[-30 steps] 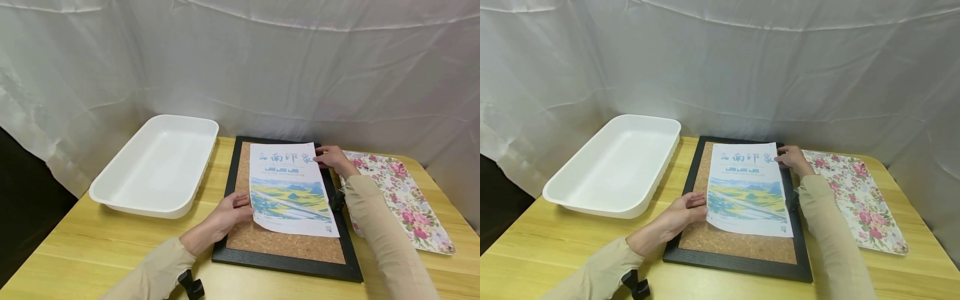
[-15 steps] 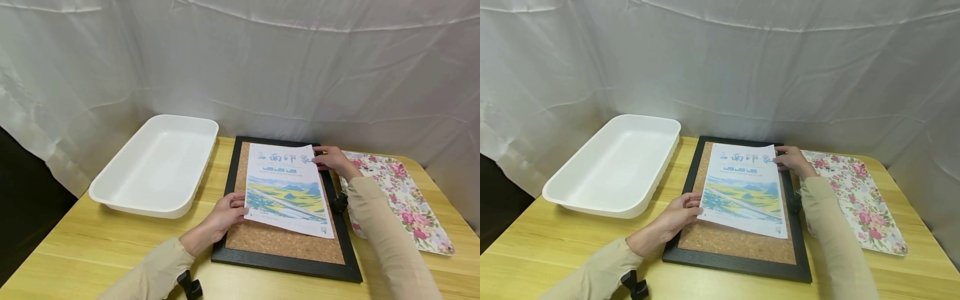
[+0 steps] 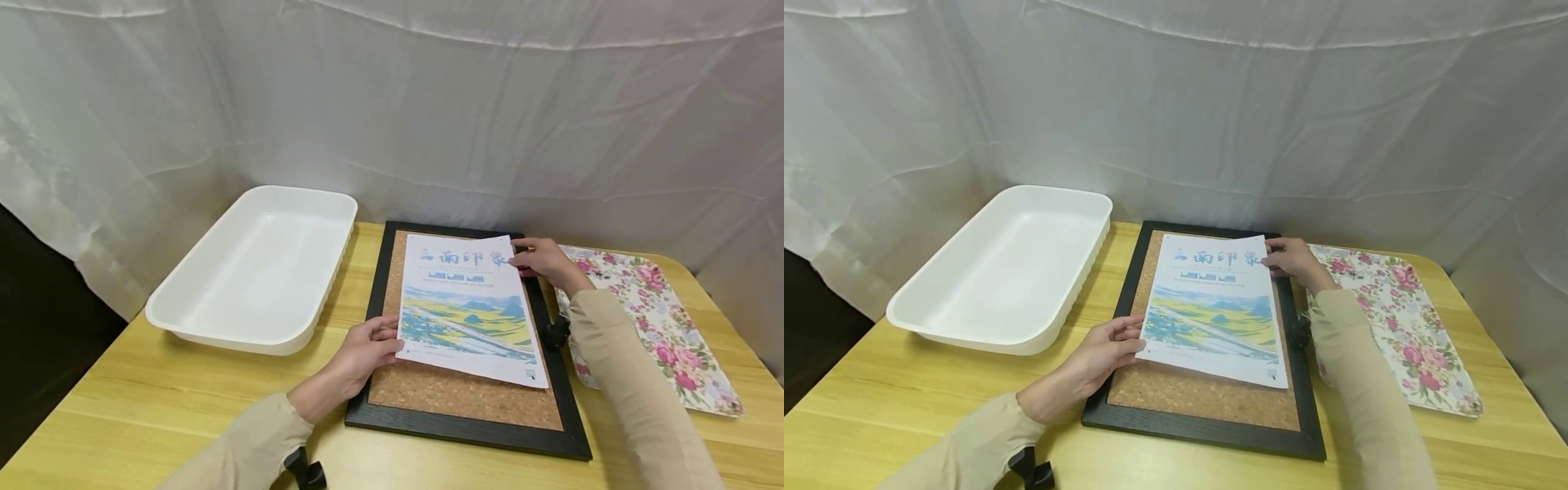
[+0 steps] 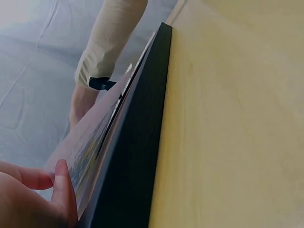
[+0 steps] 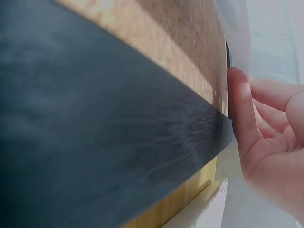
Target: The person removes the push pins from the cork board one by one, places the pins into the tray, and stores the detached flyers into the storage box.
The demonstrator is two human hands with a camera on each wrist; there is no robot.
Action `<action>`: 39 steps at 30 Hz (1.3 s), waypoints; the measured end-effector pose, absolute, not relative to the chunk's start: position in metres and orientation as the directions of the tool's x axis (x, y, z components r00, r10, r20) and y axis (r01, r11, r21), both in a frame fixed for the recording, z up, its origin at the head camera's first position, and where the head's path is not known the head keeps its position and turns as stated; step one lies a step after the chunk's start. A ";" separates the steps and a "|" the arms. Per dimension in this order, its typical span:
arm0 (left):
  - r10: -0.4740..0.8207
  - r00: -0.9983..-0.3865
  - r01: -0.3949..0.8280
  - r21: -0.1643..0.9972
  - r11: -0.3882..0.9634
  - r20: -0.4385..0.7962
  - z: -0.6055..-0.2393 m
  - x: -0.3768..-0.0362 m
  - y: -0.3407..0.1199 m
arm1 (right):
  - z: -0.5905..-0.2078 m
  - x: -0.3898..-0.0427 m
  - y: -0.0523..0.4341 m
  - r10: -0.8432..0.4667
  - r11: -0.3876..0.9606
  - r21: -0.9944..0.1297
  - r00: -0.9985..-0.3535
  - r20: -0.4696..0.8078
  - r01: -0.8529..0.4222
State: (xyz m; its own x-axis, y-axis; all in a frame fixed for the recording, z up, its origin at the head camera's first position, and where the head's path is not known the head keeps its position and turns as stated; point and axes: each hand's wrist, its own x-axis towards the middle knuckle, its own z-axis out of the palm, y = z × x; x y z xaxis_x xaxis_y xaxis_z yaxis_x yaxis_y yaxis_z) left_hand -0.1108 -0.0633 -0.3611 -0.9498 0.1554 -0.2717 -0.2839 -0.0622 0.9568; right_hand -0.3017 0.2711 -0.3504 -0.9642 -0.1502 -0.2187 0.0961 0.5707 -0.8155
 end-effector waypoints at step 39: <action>0.048 -0.971 -0.236 0.971 -0.042 -0.234 -0.347 -0.119 -0.080 | -0.327 -0.307 0.256 -0.044 0.465 -0.880 -0.990 -0.133 0.098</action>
